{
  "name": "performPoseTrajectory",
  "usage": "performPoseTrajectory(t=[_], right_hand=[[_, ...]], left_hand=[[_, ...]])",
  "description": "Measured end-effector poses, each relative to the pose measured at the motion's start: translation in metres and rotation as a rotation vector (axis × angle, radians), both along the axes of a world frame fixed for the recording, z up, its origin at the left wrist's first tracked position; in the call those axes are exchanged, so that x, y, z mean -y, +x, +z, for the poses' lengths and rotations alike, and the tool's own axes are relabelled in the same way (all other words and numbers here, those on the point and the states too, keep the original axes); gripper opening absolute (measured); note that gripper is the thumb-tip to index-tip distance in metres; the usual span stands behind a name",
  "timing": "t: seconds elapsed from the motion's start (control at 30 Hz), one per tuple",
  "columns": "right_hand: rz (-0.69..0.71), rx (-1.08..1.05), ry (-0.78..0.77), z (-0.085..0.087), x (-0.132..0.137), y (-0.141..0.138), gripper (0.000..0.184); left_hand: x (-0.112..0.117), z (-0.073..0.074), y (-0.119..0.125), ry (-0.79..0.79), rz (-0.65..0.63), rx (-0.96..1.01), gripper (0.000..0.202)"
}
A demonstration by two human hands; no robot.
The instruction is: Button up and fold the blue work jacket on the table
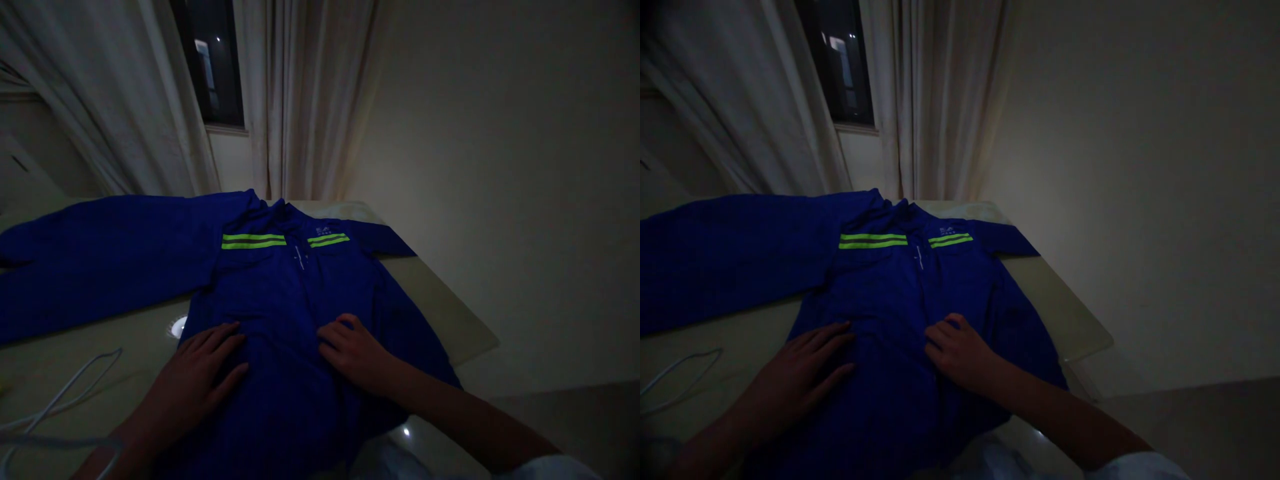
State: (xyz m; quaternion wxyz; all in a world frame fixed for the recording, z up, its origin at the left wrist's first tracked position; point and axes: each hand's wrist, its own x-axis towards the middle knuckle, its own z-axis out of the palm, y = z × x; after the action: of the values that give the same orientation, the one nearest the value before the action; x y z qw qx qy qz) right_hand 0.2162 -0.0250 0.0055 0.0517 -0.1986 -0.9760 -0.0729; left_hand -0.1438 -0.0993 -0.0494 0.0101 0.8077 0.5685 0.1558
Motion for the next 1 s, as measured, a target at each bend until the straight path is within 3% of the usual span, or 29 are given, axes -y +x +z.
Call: performPoseTrajectory(t=[0.13, 0.2, 0.3, 0.4, 0.6, 0.83, 1.0], right_hand=[[-0.019, -0.036, -0.042, 0.005, 0.022, 0.006, 0.016], [-0.039, -0.043, -0.066, 0.008, 0.031, 0.007, 0.015], [-0.036, -0.027, -0.104, 0.013, 0.044, 0.009, 0.015], [0.002, -0.021, -0.129, 0.015, 0.058, 0.013, 0.015], [0.026, -0.104, -0.054, 0.004, 0.06, 0.016, 0.021], [0.022, -0.159, -0.031, -0.006, 0.044, 0.008, 0.02], [0.109, -0.098, -0.08, -0.011, 0.048, 0.01, 0.027]], left_hand=[[-0.035, 0.03, 0.05, -0.044, 0.016, 0.005, 0.041], [-0.061, 0.036, 0.086, -0.038, 0.044, 0.009, 0.047], [-0.103, 0.029, 0.131, -0.08, 0.119, 0.028, 0.066], [-0.14, 0.011, 0.152, -0.168, 0.157, 0.043, 0.078], [-0.187, -0.013, 0.143, -0.204, 0.151, 0.024, 0.084], [-0.222, -0.011, 0.125, -0.204, 0.156, -0.031, 0.08], [-0.221, -0.009, 0.125, -0.167, 0.154, -0.039, 0.073]])
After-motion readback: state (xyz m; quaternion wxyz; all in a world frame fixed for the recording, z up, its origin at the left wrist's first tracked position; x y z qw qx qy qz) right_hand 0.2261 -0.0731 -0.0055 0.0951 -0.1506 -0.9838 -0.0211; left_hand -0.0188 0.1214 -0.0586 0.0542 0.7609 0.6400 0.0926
